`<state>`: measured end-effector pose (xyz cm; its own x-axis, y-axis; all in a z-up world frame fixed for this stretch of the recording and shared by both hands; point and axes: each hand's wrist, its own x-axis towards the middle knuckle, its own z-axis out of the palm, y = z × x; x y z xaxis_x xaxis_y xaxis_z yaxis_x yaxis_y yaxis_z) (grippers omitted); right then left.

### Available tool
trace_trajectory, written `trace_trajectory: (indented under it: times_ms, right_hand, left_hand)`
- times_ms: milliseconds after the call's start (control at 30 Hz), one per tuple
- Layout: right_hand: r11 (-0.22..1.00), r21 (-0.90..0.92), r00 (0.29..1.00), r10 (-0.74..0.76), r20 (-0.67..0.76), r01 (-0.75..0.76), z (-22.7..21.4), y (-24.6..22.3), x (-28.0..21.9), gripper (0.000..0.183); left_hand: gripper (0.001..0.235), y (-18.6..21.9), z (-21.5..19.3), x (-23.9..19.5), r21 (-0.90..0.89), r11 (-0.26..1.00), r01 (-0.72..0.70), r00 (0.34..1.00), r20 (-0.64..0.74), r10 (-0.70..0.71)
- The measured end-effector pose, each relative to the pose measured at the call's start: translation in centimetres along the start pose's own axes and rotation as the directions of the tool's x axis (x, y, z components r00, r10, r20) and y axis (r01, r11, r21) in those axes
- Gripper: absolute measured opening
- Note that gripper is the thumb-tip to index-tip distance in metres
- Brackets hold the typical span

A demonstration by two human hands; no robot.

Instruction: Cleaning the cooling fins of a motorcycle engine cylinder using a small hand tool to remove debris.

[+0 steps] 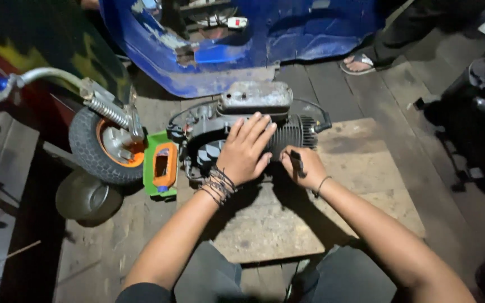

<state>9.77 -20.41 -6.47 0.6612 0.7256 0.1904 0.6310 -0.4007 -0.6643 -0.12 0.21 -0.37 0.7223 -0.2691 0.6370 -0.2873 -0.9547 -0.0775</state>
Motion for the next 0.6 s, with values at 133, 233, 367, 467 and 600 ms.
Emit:
trace_trajectory:
  times_ms: [133,233,367,467,600]
  right_hand:
    - [0.982,0.191,0.999,0.017,-0.029,-0.011,-0.5,-0.1,0.2,0.029]
    - [0.997,0.075,0.998,0.015,-0.069,-0.01,-0.4,-0.2,-0.5,0.023]
    - [0.997,0.069,0.989,0.047,-0.14,-0.038,-0.4,-0.9,-0.8,0.022]
    - [0.991,0.131,1.0,0.004,-0.005,-0.003,0.0,-0.2,-1.6,0.023]
    - [0.998,-0.059,0.999,-0.029,0.033,0.031,0.2,-0.7,-1.5,0.025]
  left_hand:
    - [0.073,0.0,-0.5,0.2,0.013,1.0,-0.001,1.0,0.025,0.001]
    - [0.074,0.1,-0.7,0.3,0.004,1.0,0.003,0.999,0.048,-0.003]
    - [0.074,0.1,-0.8,0.3,0.004,1.0,-0.005,0.999,0.051,0.005]
    - [0.074,0.3,-0.6,0.1,0.012,1.0,-0.01,0.998,0.059,0.009]
    - [0.075,-0.1,-1.1,0.3,0.019,1.0,-0.011,0.997,0.073,0.009]
